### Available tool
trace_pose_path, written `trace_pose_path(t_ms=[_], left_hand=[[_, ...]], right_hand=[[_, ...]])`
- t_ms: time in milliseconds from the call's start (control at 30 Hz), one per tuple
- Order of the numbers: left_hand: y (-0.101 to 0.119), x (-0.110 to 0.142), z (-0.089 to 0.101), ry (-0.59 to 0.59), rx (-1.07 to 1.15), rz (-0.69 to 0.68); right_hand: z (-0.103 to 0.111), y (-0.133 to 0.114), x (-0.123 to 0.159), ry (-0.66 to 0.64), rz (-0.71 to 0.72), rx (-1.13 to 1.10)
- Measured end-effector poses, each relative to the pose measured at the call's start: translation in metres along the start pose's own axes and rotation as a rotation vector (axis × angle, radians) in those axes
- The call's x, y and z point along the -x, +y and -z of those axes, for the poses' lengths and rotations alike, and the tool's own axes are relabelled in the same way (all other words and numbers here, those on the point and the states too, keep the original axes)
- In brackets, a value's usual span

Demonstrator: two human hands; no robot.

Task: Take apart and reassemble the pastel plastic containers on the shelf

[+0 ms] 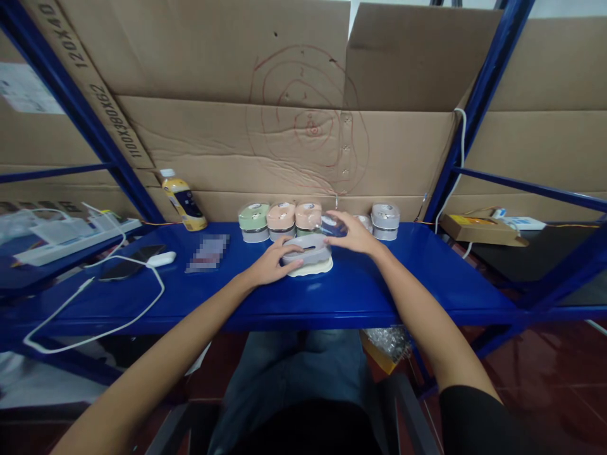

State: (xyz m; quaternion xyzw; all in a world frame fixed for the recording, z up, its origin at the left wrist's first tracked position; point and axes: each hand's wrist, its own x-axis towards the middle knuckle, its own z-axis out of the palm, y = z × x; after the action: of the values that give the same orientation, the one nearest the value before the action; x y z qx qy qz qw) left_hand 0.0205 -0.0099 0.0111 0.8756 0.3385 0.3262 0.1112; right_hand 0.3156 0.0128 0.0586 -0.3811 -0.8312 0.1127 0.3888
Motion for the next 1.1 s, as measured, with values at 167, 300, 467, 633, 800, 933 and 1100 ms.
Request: trace_pose_path(t_ms=[167, 300, 467, 633, 800, 933, 1100], left_hand=[[-0.01, -0.002, -0.012, -0.008, 0.085, 0.023], [-0.018, -0.004, -0.019, 0.031, 0.208, 0.113], [-0.018, -0.005, -0.022, 0.001, 0.255, 0.159], [-0.019, -0.005, -0.022, 0.002, 0.27, 0.156], [-0.021, -0.006, -0.02, 0.004, 0.296, 0.182], [-0.022, -0.007, -0.02, 0.016, 0.309, 0.2], [-0.022, -0.008, -0.018, 0.0, 0.289, 0.217]], right_hand=[[-0.018, -0.009, -0.001, -0.204, 0.104, 0.046], [-0.03, -0.016, -0.001, -0.254, 0.105, 0.072], [-0.038, -0.017, 0.001, -0.302, 0.108, 0.11], [-0.04, -0.017, 0.002, -0.324, 0.124, 0.104], [-0.039, -0.018, 0.002, -0.316, 0.173, 0.099], [-0.04, -0.017, 0.002, -0.326, 0.173, 0.12], [-0.042, -0.015, 0.001, -0.324, 0.155, 0.127]])
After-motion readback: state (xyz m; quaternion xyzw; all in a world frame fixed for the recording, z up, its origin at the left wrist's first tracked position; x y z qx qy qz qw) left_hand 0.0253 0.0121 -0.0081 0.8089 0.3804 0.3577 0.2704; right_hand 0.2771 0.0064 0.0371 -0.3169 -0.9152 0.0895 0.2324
